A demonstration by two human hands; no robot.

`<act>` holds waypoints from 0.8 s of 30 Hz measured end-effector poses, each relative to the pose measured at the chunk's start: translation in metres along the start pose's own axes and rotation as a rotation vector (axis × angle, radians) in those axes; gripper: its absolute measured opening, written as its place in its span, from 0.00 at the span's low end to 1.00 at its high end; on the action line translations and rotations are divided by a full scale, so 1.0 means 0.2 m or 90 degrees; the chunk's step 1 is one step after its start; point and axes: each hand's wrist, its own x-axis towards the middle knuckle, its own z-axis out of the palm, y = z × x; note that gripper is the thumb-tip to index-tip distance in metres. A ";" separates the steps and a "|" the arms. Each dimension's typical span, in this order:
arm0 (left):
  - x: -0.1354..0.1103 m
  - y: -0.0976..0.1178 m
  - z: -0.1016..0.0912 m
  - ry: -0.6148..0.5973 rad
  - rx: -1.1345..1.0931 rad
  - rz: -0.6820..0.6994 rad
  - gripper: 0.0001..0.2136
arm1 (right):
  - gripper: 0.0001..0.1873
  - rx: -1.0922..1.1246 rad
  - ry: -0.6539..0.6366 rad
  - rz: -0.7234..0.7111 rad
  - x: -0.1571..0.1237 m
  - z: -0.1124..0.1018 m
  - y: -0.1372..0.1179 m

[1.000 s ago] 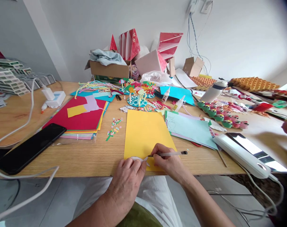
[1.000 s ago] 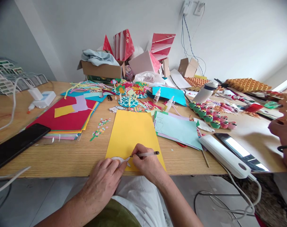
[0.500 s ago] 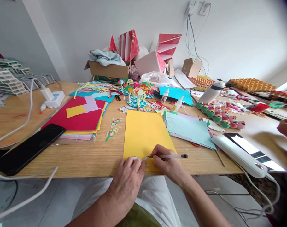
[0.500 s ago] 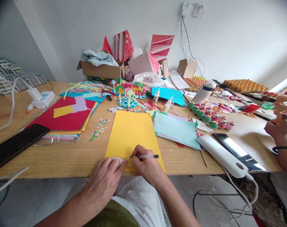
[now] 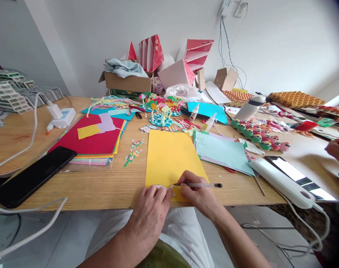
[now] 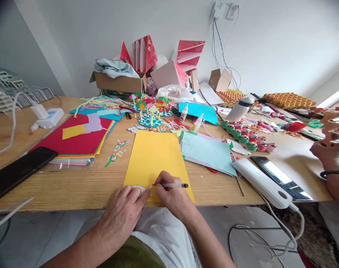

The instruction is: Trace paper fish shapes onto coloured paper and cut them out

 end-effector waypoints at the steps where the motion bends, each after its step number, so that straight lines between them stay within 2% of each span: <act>1: 0.00 0.00 0.00 0.000 0.000 0.001 0.14 | 0.06 -0.005 -0.001 -0.002 0.00 0.00 0.00; 12: 0.00 0.00 -0.01 -0.018 -0.003 0.001 0.15 | 0.06 -0.060 -0.014 -0.004 -0.02 0.00 -0.02; 24: 0.00 0.00 0.00 -0.008 -0.006 -0.001 0.15 | 0.05 -0.047 -0.033 -0.008 -0.03 0.00 -0.04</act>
